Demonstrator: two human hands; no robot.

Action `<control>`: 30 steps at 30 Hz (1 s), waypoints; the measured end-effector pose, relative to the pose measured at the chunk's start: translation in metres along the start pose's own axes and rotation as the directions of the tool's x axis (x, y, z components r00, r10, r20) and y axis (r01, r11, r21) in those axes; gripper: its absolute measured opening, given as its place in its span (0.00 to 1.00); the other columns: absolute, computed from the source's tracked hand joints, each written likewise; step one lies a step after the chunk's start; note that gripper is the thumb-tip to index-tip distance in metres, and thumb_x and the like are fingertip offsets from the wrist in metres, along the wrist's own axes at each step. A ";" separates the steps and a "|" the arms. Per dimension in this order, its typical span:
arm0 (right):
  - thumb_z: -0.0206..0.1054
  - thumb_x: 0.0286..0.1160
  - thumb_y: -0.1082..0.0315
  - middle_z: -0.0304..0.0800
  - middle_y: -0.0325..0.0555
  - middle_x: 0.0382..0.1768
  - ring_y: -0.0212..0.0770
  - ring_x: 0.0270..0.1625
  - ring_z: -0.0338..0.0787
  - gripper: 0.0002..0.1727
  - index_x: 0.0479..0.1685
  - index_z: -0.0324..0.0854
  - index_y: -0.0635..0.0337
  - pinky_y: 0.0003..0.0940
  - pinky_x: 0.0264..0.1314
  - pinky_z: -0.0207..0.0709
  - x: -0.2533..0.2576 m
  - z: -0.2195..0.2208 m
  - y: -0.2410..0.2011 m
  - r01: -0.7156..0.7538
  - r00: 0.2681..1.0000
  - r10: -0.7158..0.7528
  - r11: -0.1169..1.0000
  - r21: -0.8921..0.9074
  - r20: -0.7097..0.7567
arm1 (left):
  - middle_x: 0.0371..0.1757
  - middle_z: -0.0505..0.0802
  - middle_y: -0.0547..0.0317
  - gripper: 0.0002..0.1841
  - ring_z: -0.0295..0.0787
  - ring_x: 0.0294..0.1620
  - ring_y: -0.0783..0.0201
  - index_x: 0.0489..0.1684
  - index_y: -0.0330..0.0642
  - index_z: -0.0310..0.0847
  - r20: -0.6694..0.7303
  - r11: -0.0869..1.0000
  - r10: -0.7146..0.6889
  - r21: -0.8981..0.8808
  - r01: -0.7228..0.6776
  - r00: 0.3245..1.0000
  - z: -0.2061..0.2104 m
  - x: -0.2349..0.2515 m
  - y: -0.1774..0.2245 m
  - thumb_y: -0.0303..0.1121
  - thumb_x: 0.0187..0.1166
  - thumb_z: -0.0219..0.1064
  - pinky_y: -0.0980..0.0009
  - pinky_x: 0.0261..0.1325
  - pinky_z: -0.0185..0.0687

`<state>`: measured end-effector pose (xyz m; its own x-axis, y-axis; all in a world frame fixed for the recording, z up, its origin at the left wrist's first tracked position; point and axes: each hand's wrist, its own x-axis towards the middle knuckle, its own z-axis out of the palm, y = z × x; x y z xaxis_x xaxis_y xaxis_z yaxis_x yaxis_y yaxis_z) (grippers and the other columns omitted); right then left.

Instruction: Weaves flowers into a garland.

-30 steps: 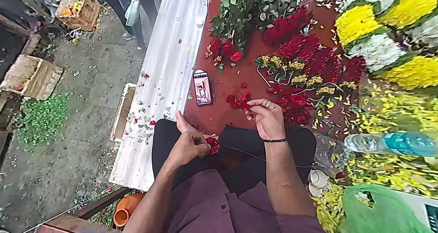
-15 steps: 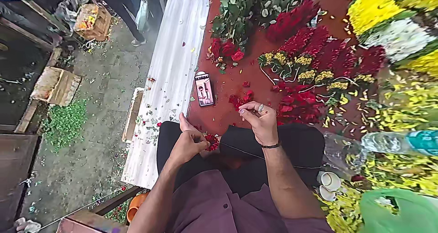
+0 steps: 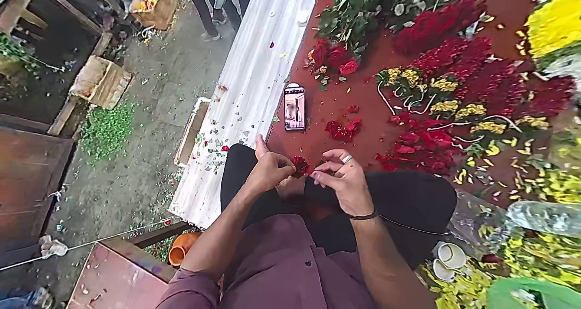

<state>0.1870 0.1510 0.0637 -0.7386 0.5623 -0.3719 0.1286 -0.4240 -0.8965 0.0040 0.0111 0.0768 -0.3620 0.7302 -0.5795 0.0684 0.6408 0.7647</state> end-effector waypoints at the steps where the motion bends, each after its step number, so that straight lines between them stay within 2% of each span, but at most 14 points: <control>1: 0.81 0.58 0.78 0.94 0.54 0.32 0.43 0.28 0.92 0.32 0.66 0.73 0.62 0.32 0.28 0.85 -0.002 0.005 0.006 -0.030 1.000 0.030 0.999 -0.010 -0.004 | 0.26 0.92 0.62 0.08 0.86 0.26 0.70 0.38 0.41 0.95 0.015 1.000 0.002 -0.008 -0.002 1.000 0.001 0.001 0.002 0.34 0.80 0.70 0.67 0.37 0.84; 5: 0.84 0.55 0.78 0.95 0.50 0.29 0.40 0.22 0.90 0.36 0.67 0.71 0.61 0.30 0.21 0.81 0.001 0.012 0.018 -0.072 0.995 0.065 0.993 -0.096 -0.080 | 0.34 0.96 0.61 0.08 0.91 0.35 0.69 0.43 0.43 0.95 0.094 1.000 0.009 -0.011 -0.008 0.996 0.005 0.000 0.009 0.33 0.75 0.73 0.64 0.45 0.89; 8: 0.85 0.52 0.77 0.91 0.46 0.25 0.37 0.18 0.85 0.37 0.67 0.72 0.60 0.29 0.19 0.79 0.005 0.009 0.019 -0.073 0.992 0.057 0.987 -0.144 -0.109 | 0.32 0.95 0.63 0.09 0.90 0.32 0.70 0.41 0.45 0.96 0.120 0.998 0.055 -0.022 -0.053 0.991 0.007 0.001 0.009 0.39 0.73 0.77 0.64 0.42 0.88; 11: 0.89 0.48 0.70 0.87 0.39 0.22 0.33 0.21 0.83 0.42 0.70 0.73 0.57 0.29 0.26 0.80 0.006 0.003 0.022 -0.107 0.992 0.087 0.967 -0.231 -0.095 | 0.31 0.96 0.63 0.08 0.90 0.31 0.72 0.37 0.43 0.96 0.130 0.995 0.089 -0.058 -0.082 0.987 0.010 0.003 0.004 0.37 0.75 0.78 0.66 0.42 0.89; 14: 0.91 0.45 0.67 0.80 0.36 0.23 0.31 0.24 0.79 0.49 0.76 0.69 0.56 0.28 0.30 0.78 0.008 -0.006 0.025 -0.184 0.983 0.179 0.956 -0.227 -0.039 | 0.30 0.95 0.62 0.06 0.89 0.30 0.72 0.35 0.41 0.95 0.158 0.995 0.094 -0.059 -0.086 0.983 0.011 0.005 0.002 0.34 0.77 0.76 0.67 0.40 0.87; 17: 0.92 0.44 0.64 0.84 0.40 0.32 0.36 0.31 0.85 0.55 0.83 0.65 0.52 0.33 0.38 0.86 0.009 -0.016 0.022 -0.203 0.976 0.213 0.961 -0.189 0.034 | 0.25 0.92 0.62 0.07 0.86 0.26 0.71 0.31 0.42 0.93 0.120 0.998 0.062 -0.014 -0.061 0.991 0.011 0.006 0.001 0.34 0.75 0.76 0.66 0.35 0.84; 20: 0.89 0.47 0.58 0.88 0.42 0.48 0.40 0.46 0.87 0.55 0.86 0.65 0.48 0.35 0.40 0.84 0.012 -0.023 0.019 -0.083 0.991 0.108 0.955 -0.285 0.073 | 0.20 0.88 0.62 0.09 0.82 0.22 0.69 0.23 0.43 0.90 0.040 0.999 0.013 0.029 -0.014 0.999 0.008 0.006 0.002 0.35 0.72 0.76 0.63 0.30 0.79; 22: 0.86 0.52 0.53 0.90 0.38 0.61 0.40 0.61 0.87 0.53 0.88 0.65 0.45 0.40 0.56 0.83 0.015 -0.028 0.021 -0.037 0.980 0.111 0.915 -0.402 0.162 | 0.19 0.88 0.63 0.10 0.82 0.22 0.68 0.22 0.43 0.90 0.006 0.999 -0.006 0.043 0.006 1.000 0.005 0.006 0.004 0.35 0.72 0.77 0.62 0.30 0.79; 23: 0.85 0.54 0.51 0.90 0.38 0.62 0.38 0.60 0.89 0.51 0.87 0.67 0.46 0.40 0.59 0.84 0.015 -0.029 0.023 -0.025 0.969 0.127 0.905 -0.425 0.214 | 0.19 0.88 0.63 0.10 0.82 0.21 0.68 0.21 0.43 0.89 -0.006 0.999 -0.009 0.051 0.010 1.000 0.004 0.007 0.004 0.35 0.72 0.77 0.62 0.30 0.79; 24: 0.84 0.58 0.51 0.92 0.38 0.59 0.36 0.52 0.91 0.47 0.84 0.71 0.49 0.37 0.54 0.87 0.016 -0.030 0.026 -0.013 0.960 0.130 0.907 -0.422 0.249 | 0.18 0.88 0.63 0.10 0.81 0.21 0.68 0.20 0.44 0.89 -0.024 0.998 -0.013 0.066 0.015 1.000 0.003 0.007 0.005 0.36 0.71 0.76 0.62 0.29 0.78; 26: 0.81 0.65 0.55 0.95 0.38 0.43 0.31 0.32 0.87 0.29 0.68 0.86 0.55 0.30 0.36 0.82 0.016 -0.030 0.030 0.016 0.971 0.083 0.913 -0.408 0.224 | 0.18 0.87 0.64 0.11 0.80 0.20 0.68 0.19 0.45 0.89 -0.062 0.994 -0.033 0.103 0.039 0.998 -0.001 0.008 0.006 0.37 0.70 0.76 0.61 0.28 0.76; 27: 0.80 0.67 0.58 0.94 0.36 0.36 0.30 0.29 0.85 0.18 0.54 0.92 0.55 0.29 0.35 0.81 0.016 -0.029 0.030 0.039 0.981 0.044 0.909 -0.414 0.189 | 0.17 0.85 0.63 0.11 0.79 0.20 0.67 0.18 0.46 0.88 -0.081 0.992 -0.046 0.118 0.055 0.996 -0.003 0.008 0.006 0.38 0.70 0.76 0.60 0.28 0.75; 28: 0.79 0.68 0.61 0.95 0.36 0.33 0.29 0.30 0.88 0.10 0.43 0.94 0.55 0.30 0.37 0.84 0.016 -0.030 0.028 0.057 0.987 0.013 0.907 -0.418 0.163 | 0.17 0.84 0.63 0.12 0.78 0.20 0.66 0.17 0.46 0.87 -0.101 0.989 -0.062 0.130 0.076 0.993 -0.006 0.008 0.006 0.38 0.70 0.76 0.59 0.28 0.74; 30: 0.78 0.69 0.64 0.96 0.36 0.32 0.30 0.34 0.91 0.05 0.35 0.95 0.55 0.30 0.41 0.87 0.014 -0.033 0.020 0.084 0.984 -0.014 0.916 -0.392 0.177 | 0.16 0.83 0.63 0.13 0.78 0.20 0.64 0.16 0.47 0.86 -0.139 0.985 -0.089 0.136 0.108 0.986 -0.008 0.008 0.006 0.39 0.69 0.76 0.57 0.28 0.73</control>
<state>0.2010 0.1734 0.0326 -0.8456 0.4339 -0.3109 0.3157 -0.0630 -0.9468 -0.0059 0.0186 0.0794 -0.4927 0.6300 -0.6003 0.1546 0.7423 0.6520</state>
